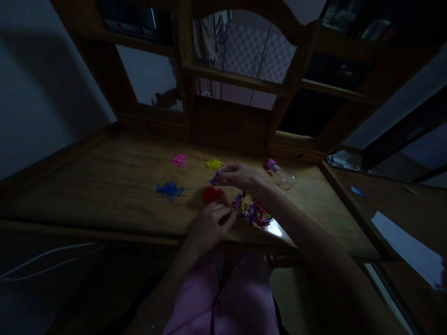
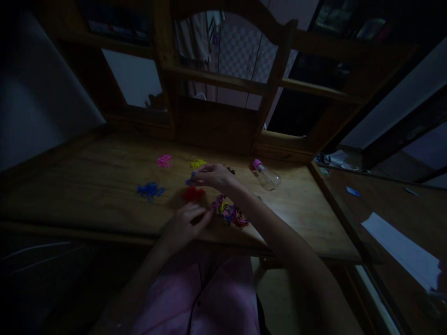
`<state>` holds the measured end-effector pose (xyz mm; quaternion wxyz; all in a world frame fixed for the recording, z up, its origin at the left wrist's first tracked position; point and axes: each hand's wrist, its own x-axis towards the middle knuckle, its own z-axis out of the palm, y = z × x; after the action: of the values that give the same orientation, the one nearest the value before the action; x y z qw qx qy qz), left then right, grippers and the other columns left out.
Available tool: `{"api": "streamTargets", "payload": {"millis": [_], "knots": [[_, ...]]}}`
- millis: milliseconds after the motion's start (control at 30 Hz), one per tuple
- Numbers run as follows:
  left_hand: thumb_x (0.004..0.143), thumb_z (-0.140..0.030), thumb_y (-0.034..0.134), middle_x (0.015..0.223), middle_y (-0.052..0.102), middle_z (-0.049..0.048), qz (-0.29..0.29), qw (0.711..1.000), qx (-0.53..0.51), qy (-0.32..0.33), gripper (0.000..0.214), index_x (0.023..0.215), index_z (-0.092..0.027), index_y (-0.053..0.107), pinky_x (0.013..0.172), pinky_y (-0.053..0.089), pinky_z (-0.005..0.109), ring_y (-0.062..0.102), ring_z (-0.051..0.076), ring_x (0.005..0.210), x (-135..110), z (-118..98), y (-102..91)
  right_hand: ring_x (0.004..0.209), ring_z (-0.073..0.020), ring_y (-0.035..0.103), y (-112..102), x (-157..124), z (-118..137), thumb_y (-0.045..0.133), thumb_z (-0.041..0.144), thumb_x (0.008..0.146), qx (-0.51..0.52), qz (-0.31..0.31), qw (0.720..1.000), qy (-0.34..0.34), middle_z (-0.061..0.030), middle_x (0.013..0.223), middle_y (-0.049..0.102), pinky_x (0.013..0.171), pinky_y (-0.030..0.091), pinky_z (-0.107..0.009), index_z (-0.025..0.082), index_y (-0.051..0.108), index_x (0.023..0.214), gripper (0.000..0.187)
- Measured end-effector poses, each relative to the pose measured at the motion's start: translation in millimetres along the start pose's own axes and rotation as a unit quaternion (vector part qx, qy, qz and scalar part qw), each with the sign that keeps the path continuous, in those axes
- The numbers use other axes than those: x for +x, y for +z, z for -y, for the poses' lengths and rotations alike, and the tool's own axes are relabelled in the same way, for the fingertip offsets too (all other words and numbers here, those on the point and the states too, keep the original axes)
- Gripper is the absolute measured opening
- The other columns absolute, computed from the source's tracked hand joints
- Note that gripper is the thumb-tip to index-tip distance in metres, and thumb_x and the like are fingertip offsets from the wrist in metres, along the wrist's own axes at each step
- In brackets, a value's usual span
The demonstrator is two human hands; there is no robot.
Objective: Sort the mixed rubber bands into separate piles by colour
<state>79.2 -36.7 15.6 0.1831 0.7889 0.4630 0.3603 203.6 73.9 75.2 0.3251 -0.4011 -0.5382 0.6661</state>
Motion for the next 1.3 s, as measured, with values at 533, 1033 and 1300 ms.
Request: {"api": "streamTargets", "payload": {"millis": [533, 1033, 1300], "knots": [[0.094, -0.037, 0.048, 0.09, 0.071, 0.0046, 0.134, 0.987, -0.081, 0.034, 0.026, 0.091, -0.021, 0.069, 0.076, 0.047, 0.027, 0.066, 0.019, 0.086, -4, 3, -12.6, 0.07, -0.0133, 0.065, 89, 75, 20, 0.07, 0.005, 0.064, -0.234, 0.173, 0.957, 0.01, 0.0001, 0.073, 0.072, 0.07, 0.053, -0.023, 0.019, 0.076, 0.074, 0.019], [0.097, -0.038, 0.042, 0.079, 0.07, 0.0042, 0.149, 0.984, -0.091, 0.043, 0.034, 0.083, -0.019, 0.067, 0.067, 0.041, 0.026, 0.064, 0.017, 0.075, -3, 5, -11.8, 0.084, -0.0172, 0.069, 97, 74, 27, 0.066, 0.001, 0.067, -0.142, 0.162, 0.975, 0.045, -0.0056, 0.089, 0.074, 0.078, 0.056, -0.027, 0.018, 0.074, 0.075, 0.02], [0.096, -0.04, 0.043, 0.08, 0.071, 0.0035, 0.154, 0.983, -0.101, 0.02, 0.035, 0.082, -0.02, 0.068, 0.068, 0.043, 0.025, 0.063, 0.017, 0.074, -1, 1, -16.5, 0.099, -0.0173, 0.064, 74, 53, 44, 0.062, 0.006, 0.071, -0.19, 0.147, 0.967, -0.086, -0.0033, 0.105, 0.072, 0.088, 0.05, -0.029, 0.022, 0.075, 0.092, 0.03]]}}
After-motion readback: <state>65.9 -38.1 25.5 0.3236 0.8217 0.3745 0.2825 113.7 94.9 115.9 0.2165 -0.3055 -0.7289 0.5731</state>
